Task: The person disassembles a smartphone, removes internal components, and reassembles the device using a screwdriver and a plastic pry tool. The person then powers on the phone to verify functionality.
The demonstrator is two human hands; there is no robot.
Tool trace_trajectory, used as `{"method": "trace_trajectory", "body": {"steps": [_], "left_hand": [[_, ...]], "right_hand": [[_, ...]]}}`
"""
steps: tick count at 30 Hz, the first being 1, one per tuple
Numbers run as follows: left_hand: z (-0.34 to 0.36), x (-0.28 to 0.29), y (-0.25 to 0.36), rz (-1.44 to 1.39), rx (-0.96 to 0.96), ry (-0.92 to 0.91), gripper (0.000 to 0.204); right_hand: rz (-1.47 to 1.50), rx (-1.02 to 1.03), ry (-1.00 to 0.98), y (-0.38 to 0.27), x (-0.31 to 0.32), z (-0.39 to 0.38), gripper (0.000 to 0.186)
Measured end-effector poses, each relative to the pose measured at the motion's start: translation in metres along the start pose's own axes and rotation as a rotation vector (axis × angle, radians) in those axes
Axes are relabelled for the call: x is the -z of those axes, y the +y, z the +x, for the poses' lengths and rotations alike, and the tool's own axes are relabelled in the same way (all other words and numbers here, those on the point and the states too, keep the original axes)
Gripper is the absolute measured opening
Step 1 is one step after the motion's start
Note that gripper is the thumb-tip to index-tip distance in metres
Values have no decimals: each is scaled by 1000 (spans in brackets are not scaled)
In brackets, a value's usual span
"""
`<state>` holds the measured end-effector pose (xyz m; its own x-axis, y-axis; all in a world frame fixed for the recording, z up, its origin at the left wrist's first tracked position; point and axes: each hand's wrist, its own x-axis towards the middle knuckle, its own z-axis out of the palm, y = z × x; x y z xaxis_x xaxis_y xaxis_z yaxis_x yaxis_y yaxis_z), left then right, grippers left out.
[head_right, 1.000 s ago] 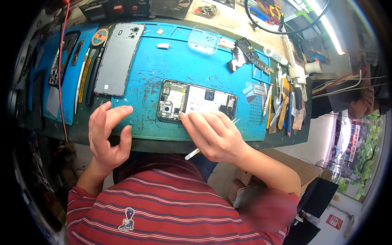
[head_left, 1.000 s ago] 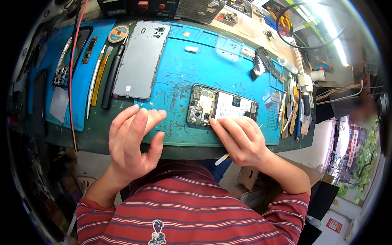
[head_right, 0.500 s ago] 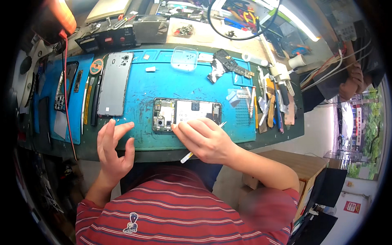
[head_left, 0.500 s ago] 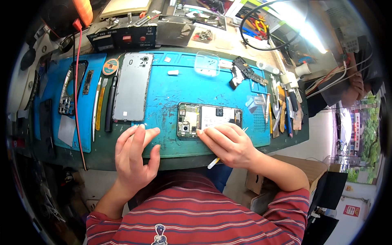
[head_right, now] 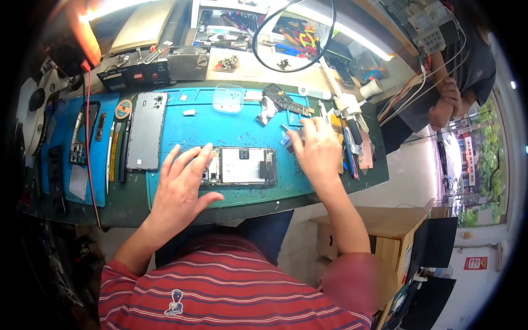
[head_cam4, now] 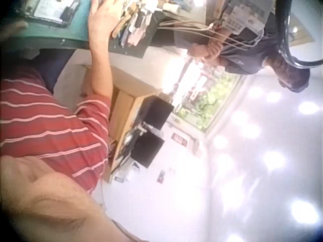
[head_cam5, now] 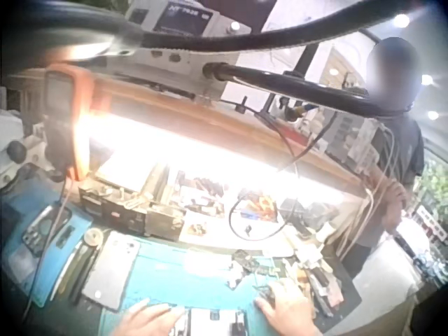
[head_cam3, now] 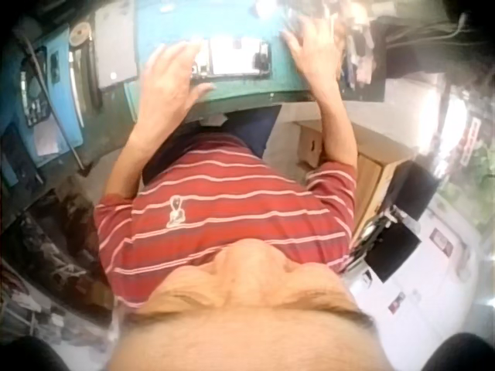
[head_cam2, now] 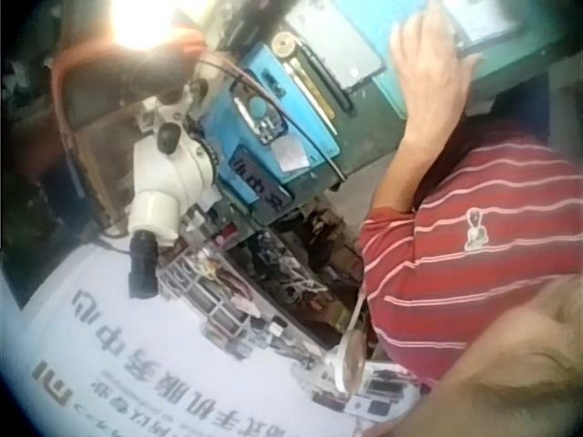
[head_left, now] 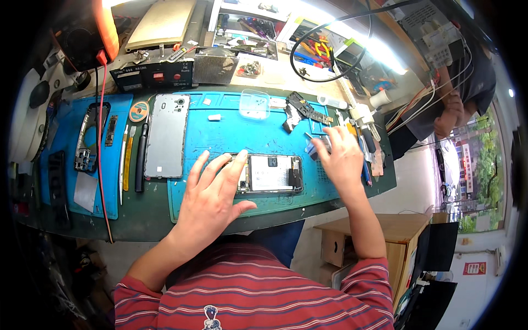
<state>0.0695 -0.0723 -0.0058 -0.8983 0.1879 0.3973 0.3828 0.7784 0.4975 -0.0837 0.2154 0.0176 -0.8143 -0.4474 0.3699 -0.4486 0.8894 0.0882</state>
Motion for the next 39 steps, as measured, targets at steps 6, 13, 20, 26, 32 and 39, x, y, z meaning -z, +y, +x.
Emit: {"method": "trace_trajectory", "body": {"steps": [6,13,20,26,32,39], "left_hand": [[15,11,0,39,12,-45,95],[24,14,-1,45,0,4,81],[54,24,0,-530,150,79,63],[54,14,26,-959,281,-69,36],[-15,-7,39,-695,-44,111,22],[-36,1,34,-412,-7,116,42]], "right_hand": [[121,-30,-102,9,-33,74,52],[399,-97,-220,14,-44,91,56],[1304,-321,-202,-11,24,56,31],[1328,-90,-317,-65,80,5,30],[1884,-119,-1013,-49,68,-72,26],[1561,25,-778,-57,64,-80,47]]}}
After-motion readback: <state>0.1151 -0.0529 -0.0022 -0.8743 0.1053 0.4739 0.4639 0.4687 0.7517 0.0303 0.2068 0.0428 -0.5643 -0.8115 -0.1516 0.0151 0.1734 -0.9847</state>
